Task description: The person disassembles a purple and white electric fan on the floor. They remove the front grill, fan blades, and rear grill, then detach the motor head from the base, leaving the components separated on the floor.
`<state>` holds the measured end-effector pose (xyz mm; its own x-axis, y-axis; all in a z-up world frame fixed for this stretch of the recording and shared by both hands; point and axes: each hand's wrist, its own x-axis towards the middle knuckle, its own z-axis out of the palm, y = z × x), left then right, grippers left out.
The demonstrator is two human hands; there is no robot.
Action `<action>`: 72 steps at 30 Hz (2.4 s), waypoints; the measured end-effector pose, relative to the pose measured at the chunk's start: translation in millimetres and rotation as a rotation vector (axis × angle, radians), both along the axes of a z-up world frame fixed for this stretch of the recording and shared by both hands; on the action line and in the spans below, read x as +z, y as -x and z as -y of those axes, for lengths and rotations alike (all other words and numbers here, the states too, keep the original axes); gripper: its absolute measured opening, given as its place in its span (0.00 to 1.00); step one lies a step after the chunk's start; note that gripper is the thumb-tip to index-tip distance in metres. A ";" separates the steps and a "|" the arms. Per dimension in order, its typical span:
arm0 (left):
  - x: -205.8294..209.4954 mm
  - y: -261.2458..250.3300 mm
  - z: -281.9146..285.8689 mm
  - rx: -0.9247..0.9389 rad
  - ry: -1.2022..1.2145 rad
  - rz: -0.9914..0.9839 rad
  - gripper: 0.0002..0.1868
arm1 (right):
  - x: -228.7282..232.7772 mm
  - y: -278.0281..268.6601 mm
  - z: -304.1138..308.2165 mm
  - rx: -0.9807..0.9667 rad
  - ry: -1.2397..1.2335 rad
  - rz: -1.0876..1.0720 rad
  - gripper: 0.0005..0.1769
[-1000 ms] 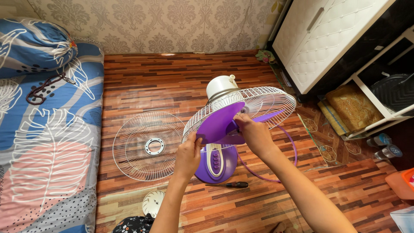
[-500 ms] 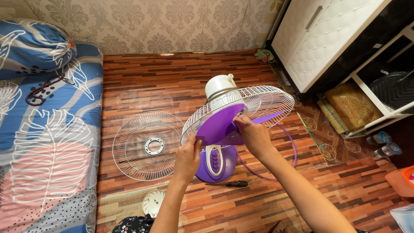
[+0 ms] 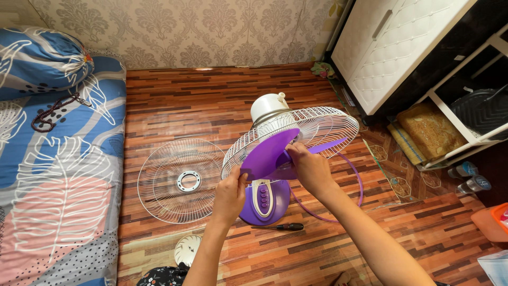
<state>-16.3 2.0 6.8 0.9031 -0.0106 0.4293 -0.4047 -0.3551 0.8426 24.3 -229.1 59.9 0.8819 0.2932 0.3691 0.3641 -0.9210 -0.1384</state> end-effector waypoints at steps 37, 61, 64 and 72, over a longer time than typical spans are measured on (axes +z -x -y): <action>-39.5 -30.9 -23.4 0.301 -0.246 -0.100 0.20 | -2.4 18.0 2.3 -0.074 0.050 -0.039 0.12; -35.6 -34.6 -23.2 0.350 -0.245 -0.104 0.19 | 6.3 43.1 1.1 -0.043 0.001 -0.071 0.11; -31.2 -29.8 -22.3 0.340 -0.237 -0.071 0.19 | -2.0 48.6 14.0 -0.149 -0.035 -0.147 0.10; -24.0 -17.8 -21.2 0.284 -0.135 -0.043 0.18 | -49.3 61.5 60.8 -0.196 -0.236 -0.105 0.19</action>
